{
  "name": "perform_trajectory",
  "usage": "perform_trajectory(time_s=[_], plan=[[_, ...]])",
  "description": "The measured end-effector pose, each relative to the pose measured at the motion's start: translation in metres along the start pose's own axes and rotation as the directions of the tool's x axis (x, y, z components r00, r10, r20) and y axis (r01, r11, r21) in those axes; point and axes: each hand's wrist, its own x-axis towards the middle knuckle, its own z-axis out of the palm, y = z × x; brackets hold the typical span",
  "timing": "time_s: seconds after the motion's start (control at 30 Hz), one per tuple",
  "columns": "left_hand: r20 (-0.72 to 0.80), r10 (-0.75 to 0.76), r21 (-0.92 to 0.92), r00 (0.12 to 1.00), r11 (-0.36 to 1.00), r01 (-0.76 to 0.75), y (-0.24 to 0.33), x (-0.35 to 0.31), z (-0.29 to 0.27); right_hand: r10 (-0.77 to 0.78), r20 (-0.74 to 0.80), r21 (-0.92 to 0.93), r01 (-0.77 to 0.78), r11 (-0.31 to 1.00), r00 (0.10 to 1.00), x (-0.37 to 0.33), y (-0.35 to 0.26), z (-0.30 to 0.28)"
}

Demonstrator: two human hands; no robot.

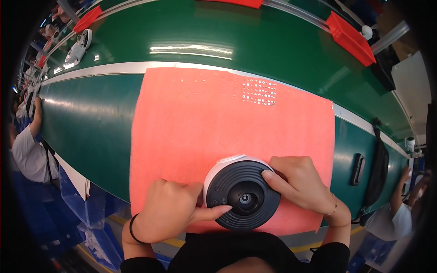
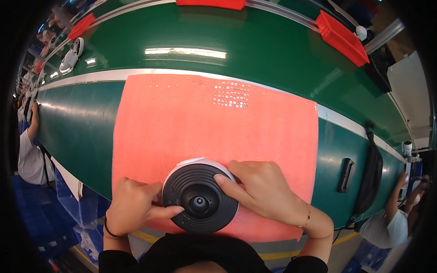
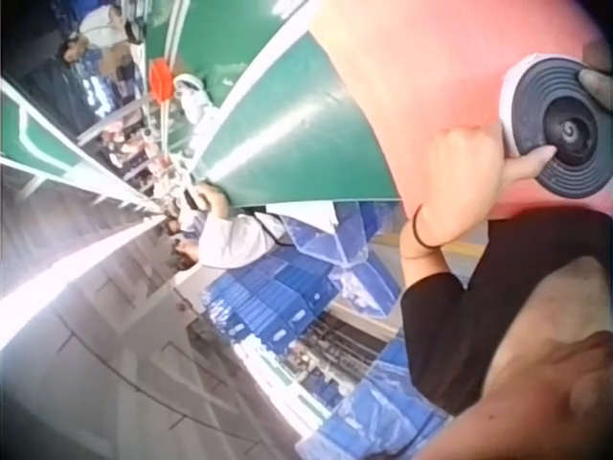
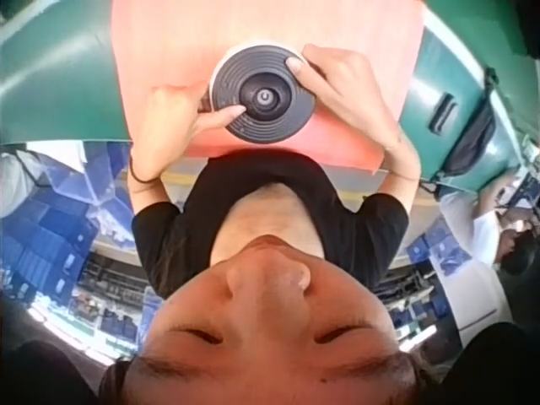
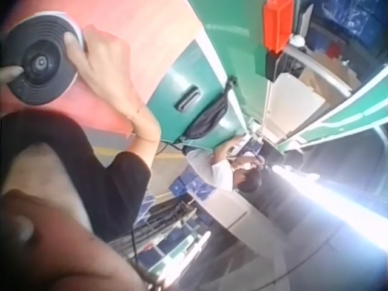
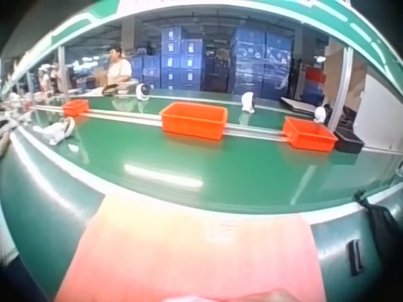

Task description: Assembling the internal and external components of spherical bulb-type security cameras on an industrial assembly line.

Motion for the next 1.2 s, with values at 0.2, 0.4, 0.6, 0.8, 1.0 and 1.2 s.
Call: perform_trajectory(time_s=[0.2, 0.4, 0.6, 0.8, 1.0, 1.2], plan=[[0.109, 0.003, 0.048, 0.994, 0.999, -0.009, -0.002, 0.002, -0.002, -0.024, 0.026, -0.130, 0.027, 0.991, 0.999, -0.005, 0.004, 0.003], [0.124, -0.029, -0.012, 0.992, 0.999, 0.031, -0.003, 0.001, 0.000, -0.105, -0.032, -0.450, 0.079, 0.889, 0.994, -0.004, -0.009, -0.001], [0.134, -0.023, -0.004, 0.991, 1.000, 0.024, 0.003, 0.003, -0.005, -0.573, -0.111, -0.158, 0.555, 0.817, 0.812, -0.008, -0.021, 0.013], [0.183, -0.034, -0.003, 0.982, 0.999, 0.035, 0.003, 0.004, -0.009, -0.610, 0.087, 0.042, 0.608, 0.792, 0.788, -0.009, -0.027, 0.003], [0.169, -0.041, -0.042, 0.985, 0.998, 0.049, 0.004, 0.004, -0.007, -0.535, -0.040, -0.011, 0.535, 0.845, 0.844, -0.012, -0.036, -0.006], [0.187, 0.001, 0.011, 0.982, 1.000, -0.003, 0.005, 0.008, -0.010, -0.657, 0.021, -0.034, 0.657, 0.753, 0.754, -0.011, -0.026, 0.017]])
